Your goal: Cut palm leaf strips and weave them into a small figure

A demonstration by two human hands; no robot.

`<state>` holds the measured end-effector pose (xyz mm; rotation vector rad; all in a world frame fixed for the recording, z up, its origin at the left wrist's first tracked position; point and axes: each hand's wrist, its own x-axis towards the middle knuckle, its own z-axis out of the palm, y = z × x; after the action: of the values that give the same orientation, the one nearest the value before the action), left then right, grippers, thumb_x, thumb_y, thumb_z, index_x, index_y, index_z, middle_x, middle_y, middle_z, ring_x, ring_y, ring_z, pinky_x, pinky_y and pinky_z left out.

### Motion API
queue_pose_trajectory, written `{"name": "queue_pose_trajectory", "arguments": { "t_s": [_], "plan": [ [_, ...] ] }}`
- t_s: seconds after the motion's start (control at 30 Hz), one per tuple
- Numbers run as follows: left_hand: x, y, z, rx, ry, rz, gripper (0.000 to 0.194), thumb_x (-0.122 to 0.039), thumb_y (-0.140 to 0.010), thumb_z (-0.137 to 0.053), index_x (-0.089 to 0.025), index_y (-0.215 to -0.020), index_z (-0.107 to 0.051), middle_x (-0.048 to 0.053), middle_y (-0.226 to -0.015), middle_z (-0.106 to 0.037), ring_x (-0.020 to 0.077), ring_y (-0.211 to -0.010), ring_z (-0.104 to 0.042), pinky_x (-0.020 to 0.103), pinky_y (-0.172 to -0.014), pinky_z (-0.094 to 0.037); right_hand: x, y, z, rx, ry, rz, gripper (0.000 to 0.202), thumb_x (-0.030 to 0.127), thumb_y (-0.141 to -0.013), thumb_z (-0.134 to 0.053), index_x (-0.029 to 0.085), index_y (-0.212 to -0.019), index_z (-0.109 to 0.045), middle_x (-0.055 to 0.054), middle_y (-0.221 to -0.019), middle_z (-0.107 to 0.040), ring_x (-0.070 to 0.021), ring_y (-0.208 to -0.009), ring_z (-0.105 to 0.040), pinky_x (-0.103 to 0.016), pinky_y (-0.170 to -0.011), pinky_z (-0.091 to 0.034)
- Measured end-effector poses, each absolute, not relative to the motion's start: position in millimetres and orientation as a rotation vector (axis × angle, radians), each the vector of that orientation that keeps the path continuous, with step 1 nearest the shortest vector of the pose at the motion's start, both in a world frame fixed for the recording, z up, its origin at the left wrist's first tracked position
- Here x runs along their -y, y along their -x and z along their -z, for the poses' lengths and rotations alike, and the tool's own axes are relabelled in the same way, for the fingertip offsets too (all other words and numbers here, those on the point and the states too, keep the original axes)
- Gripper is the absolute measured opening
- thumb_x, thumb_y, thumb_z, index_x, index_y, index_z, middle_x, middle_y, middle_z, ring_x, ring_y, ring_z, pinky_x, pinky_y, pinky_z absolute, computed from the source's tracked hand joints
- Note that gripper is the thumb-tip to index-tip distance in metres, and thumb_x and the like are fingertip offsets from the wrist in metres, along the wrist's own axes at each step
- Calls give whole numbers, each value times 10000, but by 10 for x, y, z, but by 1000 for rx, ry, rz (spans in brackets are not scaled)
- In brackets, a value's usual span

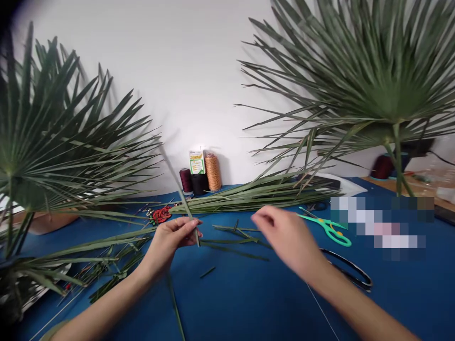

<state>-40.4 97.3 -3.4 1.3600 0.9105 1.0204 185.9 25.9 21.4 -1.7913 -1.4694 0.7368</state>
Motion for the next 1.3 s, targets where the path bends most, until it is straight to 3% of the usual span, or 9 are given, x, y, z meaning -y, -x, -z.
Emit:
{"name": "queue_pose_trajectory", "arguments": {
  "t_s": [0.07, 0.2, 0.37, 0.53, 0.63, 0.73, 0.87, 1.13, 1.3],
  "plan": [
    [-974, 399, 34, -938, -1342, -1026, 279, -409, -736, -636, -132, -762, -647, -11, -537, -603, 89, -474, -563, 184, -486, -435, -324, -2086, -216, 1536, 1989, -442, 270, 410, -872, -429, 203, -856, -601, -79, -775, -607, -224, -679, -539, -311, -544, -354],
    [-947, 373, 45, -946, -1321, -1004, 344, -424, -744, -616, -130, -923, -618, -44, -575, -564, 69, -368, -514, 183, -390, -395, -425, -2223, 12, 1758, 2210, -275, 245, 391, -845, -556, 167, -754, -598, 7, -651, -555, -156, -611, -534, -314, -583, -420],
    [-923, 377, 63, -907, -1287, -959, 342, -368, -802, -558, -115, -1029, -595, -46, -600, -532, 10, -336, -406, 147, -347, -289, -504, -2219, 233, 1777, 2202, -356, 138, 280, -866, -568, 147, -847, -599, 7, -781, -604, -130, -673, -584, -306, -630, -486],
    [-856, 343, 71, -846, -1202, -862, 492, -247, -722, -651, -156, -1186, -517, -16, -745, -580, 50, -511, -529, 173, -480, -431, -505, -2184, 117, 1534, 1904, -579, 239, 319, -907, -414, 169, -1003, -573, -41, -872, -627, -115, -567, -563, -265, -515, -473],
    [-760, 301, 47, -796, -1199, -759, 408, -219, -661, -705, -105, -1041, -608, 40, -756, -651, 91, -580, -593, 209, -568, -463, -427, -1965, 11, 1418, 1697, -803, 278, 339, -841, -416, 154, -938, -600, -57, -774, -608, -122, -507, -497, -248, -408, -379],
    [-638, 266, -2, -766, -1213, -681, 243, -228, -651, -716, -79, -836, -665, 66, -707, -681, 94, -566, -597, 202, -568, -451, -318, -1686, -55, 1347, 1559, -1023, 346, 462, -797, -504, 139, -816, -629, 44, -500, -407, -92, -423, -337, -233, -380, -231],
    [-512, 237, -74, -759, -1190, -653, 159, -211, -644, -715, -96, -729, -644, 41, -649, -682, 78, -510, -581, 188, -533, -438, -207, -1476, -85, 1249, 1424, -1157, 335, 458, -783, -565, 145, -875, -640, 97, -472, -265, -69, -419, -214, -239, -409, -173],
    [-447, 221, -121, -784, -1172, -798, 181, -238, -663, -695, -115, -658, -561, 20, -543, -646, 80, -474, -558, 201, -525, -445, -162, -1512, -69, 1170, 1391, -1172, 337, 391, -771, -596, 152, -1008, -616, 38, -532, -480, -113, -471, -392, -235, -406, -275],
    [-456, 243, -112, -734, -1165, -845, 224, -303, -702, -668, -128, -715, -529, 49, -629, -683, 84, -463, -562, 208, -506, -442, -160, -1517, -82, 1099, 1298, -1364, 268, 318, -696, -687, 201, -932, -636, -26, -784, -621, -177, -732, -540, -267, -613, -425]
  ]
}}
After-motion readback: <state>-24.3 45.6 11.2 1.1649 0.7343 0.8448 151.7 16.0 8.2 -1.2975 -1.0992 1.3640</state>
